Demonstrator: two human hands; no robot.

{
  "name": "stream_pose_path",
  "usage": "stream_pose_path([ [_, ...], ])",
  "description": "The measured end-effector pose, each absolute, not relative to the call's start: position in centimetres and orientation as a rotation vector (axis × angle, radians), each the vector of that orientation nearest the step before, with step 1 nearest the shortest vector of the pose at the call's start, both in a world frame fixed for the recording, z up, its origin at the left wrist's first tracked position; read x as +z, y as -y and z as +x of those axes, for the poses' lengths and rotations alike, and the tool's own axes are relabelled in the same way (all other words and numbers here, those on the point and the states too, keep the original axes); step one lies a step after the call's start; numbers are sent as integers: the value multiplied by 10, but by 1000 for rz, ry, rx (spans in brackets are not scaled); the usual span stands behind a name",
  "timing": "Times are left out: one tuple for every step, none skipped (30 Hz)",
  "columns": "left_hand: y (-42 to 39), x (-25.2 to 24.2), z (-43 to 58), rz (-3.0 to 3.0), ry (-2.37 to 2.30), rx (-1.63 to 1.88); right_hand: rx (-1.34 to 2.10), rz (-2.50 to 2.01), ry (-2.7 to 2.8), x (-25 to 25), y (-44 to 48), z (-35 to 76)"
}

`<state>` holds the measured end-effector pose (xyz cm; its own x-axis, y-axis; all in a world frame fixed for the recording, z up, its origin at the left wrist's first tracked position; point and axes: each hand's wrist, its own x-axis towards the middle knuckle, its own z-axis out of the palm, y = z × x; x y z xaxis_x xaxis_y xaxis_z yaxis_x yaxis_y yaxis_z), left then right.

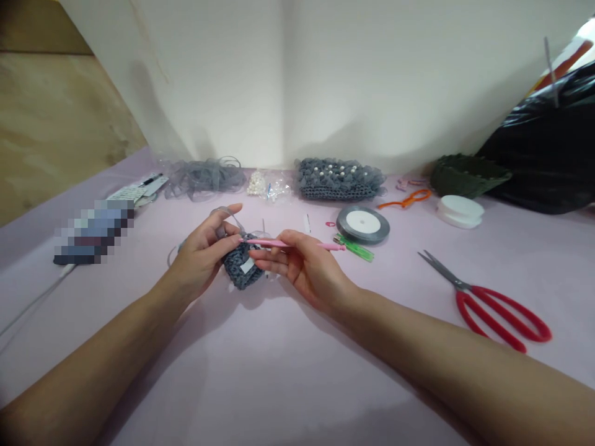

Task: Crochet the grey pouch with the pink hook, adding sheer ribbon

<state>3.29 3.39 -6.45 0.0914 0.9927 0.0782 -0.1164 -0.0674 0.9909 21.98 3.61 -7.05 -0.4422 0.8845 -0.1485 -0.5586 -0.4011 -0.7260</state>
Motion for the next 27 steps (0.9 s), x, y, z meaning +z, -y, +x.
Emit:
stream_pose_path([
  [-34,-64,33,1217,-1022,1244,1937,-660,761,-71,-36,220],
  [-34,-64,33,1217,-1023,1243,1921,-664,768,-71,-37,220],
  [-34,-64,33,1220,-1023,1241,1907,-669,774,-71,-37,220],
  [-34,-64,33,1222,-1021,1238,1895,-673,778,-70,-37,219],
  [-34,-64,33,1224,-1020,1237,1887,-678,782,-70,-37,219],
  [-34,-65,33,1223,-1021,1239,1880,-684,786,-70,-37,219],
  [-34,-65,32,1221,-1026,1244,1870,-689,791,-70,-37,219],
  [-34,-65,32,1221,-1032,1250,1862,-695,799,-70,-37,218],
  [-34,-66,32,1223,-1038,1259,1853,-702,810,-70,-37,218],
  [-34,-66,32,1228,-1041,1264,1845,-709,822,-71,-37,218],
  [-35,-67,31,1236,-1042,1266,1836,-715,835,-71,-37,219],
  [-35,-67,31,1245,-1041,1266,1825,-721,847,-72,-37,219],
  [-35,-68,31,1254,-1038,1264,1815,-725,858,-72,-37,219],
  [-35,-68,31,1261,-1035,1263,1806,-727,867,-72,-36,219],
  [-35,-68,31,1267,-1032,1260,1797,-726,878,-72,-36,219],
  [-35,-68,31,1272,-1028,1258,1791,-725,888,-73,-36,219],
  [-35,-68,31,1278,-1024,1257,1785,-723,896,-72,-36,219],
  [-35,-68,31,1288,-1021,1253,1780,-720,902,-72,-35,218],
  [-35,-68,32,1299,-1019,1248,1778,-720,907,-72,-35,218],
  [-34,-68,32,1313,-1020,1242,1776,-722,910,-71,-34,217],
  [-34,-67,32,1324,-1023,1239,1774,-724,915,-71,-34,217],
  [-33,-67,32,1330,-1026,1236,1772,-728,922,-70,-34,216],
  [-33,-67,32,1332,-1026,1234,1769,-732,933,-69,-33,216],
  [-32,-67,32,1330,-1024,1234,1765,-736,945,-69,-33,216],
  [-32,-67,32,1325,-1020,1236,1758,-739,955,-69,-33,216],
  [-32,-67,32,1317,-1016,1237,1753,-740,963,-69,-33,217],
  [-32,-67,32,1309,-1013,1238,1748,-742,968,-69,-34,217],
])
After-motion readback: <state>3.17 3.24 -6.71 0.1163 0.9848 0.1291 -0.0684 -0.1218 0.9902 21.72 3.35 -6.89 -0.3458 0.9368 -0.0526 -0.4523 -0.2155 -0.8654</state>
